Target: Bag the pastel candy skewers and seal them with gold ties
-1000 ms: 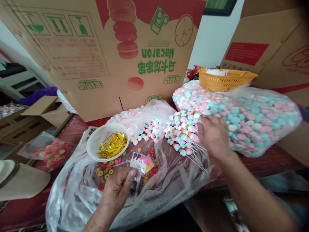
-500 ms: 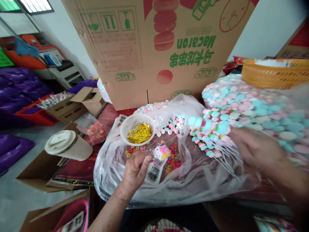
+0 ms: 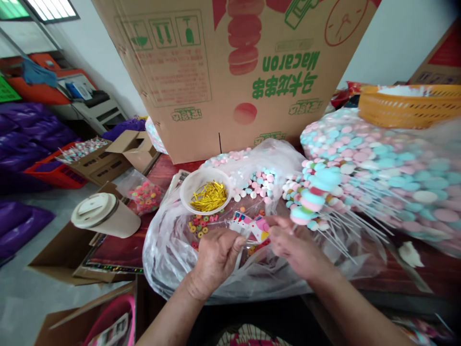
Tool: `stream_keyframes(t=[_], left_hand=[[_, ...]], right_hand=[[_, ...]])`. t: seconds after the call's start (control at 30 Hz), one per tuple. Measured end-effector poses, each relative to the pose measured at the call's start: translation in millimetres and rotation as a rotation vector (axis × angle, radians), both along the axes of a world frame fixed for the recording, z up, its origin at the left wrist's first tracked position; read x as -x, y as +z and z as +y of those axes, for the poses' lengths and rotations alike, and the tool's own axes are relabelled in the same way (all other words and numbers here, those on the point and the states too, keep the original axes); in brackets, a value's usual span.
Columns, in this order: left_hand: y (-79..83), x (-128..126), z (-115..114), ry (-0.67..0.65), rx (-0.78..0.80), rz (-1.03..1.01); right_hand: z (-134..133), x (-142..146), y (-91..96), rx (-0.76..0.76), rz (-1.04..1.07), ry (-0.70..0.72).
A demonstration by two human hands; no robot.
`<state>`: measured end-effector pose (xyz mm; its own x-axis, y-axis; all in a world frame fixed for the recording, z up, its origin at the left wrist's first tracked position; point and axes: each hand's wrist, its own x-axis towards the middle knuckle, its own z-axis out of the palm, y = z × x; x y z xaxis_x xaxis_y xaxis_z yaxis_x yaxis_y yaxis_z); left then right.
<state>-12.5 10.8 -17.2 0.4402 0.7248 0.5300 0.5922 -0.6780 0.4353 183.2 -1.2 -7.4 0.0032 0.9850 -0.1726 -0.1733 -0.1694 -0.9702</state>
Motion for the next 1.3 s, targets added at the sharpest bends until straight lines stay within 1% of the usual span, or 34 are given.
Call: stream_keyframes(t=[0.03, 0.07, 0.1, 0.17, 0.2, 0.23, 0.3, 0.33, 0.4, 0.47, 0.57, 0.67, 0.73, 0.8, 0.9, 0.93, 1.03, 1.1, 1.17, 1.23, 1.3], left_hand=[[-1.0, -2.2, -1.4, -0.009, 0.026, 0.000], [-2.4, -4.1, -2.8, -0.023, 0.074, -0.013], [-4.1, -5.8, -4.3, -0.035, 0.137, -0.038], [-8.4, -8.3, -7.4, -0.042, 0.274, -0.127], [-10.9, -9.1, -9.0, -0.033, 0.337, -0.178], [-13.4, -9.4, -10.6, -0.021, 0.386, -0.218], [-17.8, -8.0, -12.8, -0.007, 0.441, -0.253], [-19.7, -5.9, -13.3, 0.000, 0.446, -0.261], [-22.4, 0.9, -12.4, 0.016, 0.409, -0.296], [-23.9, 9.8, -9.6, 0.019, 0.344, -0.352], [-23.3, 21.5, -4.2, -0.034, 0.285, -0.376], [-18.9, 25.8, -0.6, -0.054, 0.277, -0.343], [-14.1, 25.2, 0.7, -0.054, 0.266, -0.311], [-9.0, 23.5, 1.9, -0.045, 0.252, -0.293], [-3.0, 21.9, 5.2, -0.041, 0.218, -0.263], [-1.8, 21.9, 6.8, -0.068, 0.197, -0.236], [0.8, 23.2, 12.0, -0.204, 0.158, -0.086], [2.7, 23.8, 14.9, -0.256, 0.199, -0.008], [5.3, 23.0, 16.6, -0.271, 0.274, 0.020], [8.7, 20.7, 17.1, -0.267, 0.342, 0.006], [11.9, 17.6, 16.6, -0.248, 0.380, -0.034]], right_hand=[[2.3, 11.3, 0.2, 0.048, 0.068, 0.023], [4.5, 21.0, 0.5, 0.086, 0.118, 0.007], [6.4, 28.7, 0.7, 0.113, 0.152, -0.036], [9.5, 37.6, -0.7, 0.125, 0.176, -0.174], [10.8, 38.4, -2.5, 0.123, 0.170, -0.221], [11.7, 36.7, -4.7, 0.124, 0.151, -0.236], [12.4, 24.9, -8.8, 0.109, 0.041, -0.194], [11.8, 15.0, -9.8, 0.085, -0.063, -0.155], [7.8, -10.6, -8.5, -0.018, -0.338, -0.091], [1.2, -39.2, -2.5, -0.177, -0.606, -0.073], [-8.7, -73.6, 9.9, -0.440, -0.836, -0.036], [-13.3, -90.4, 17.5, -0.673, -0.974, 0.060], [-14.1, -95.1, 17.7, -0.805, -1.078, 0.107], [-14.8, -98.9, 15.6, -0.913, -1.214, 0.122], [-17.2, -107.0, 12.4, -0.999, -1.408, 0.168], [-18.1, -110.5, 12.4, -1.011, -1.448, 0.190], [-19.2, -121.2, 16.5, -1.005, -1.516, 0.253], [-18.4, -126.8, 22.1, -1.010, -1.514, 0.261], [-17.1, -130.1, 27.6, -1.037, -1.500, 0.262], [-16.4, -131.4, 31.0, -1.063, -1.509, 0.251], [-16.5, -131.2, 31.4, -1.065, -1.538, 0.193]])
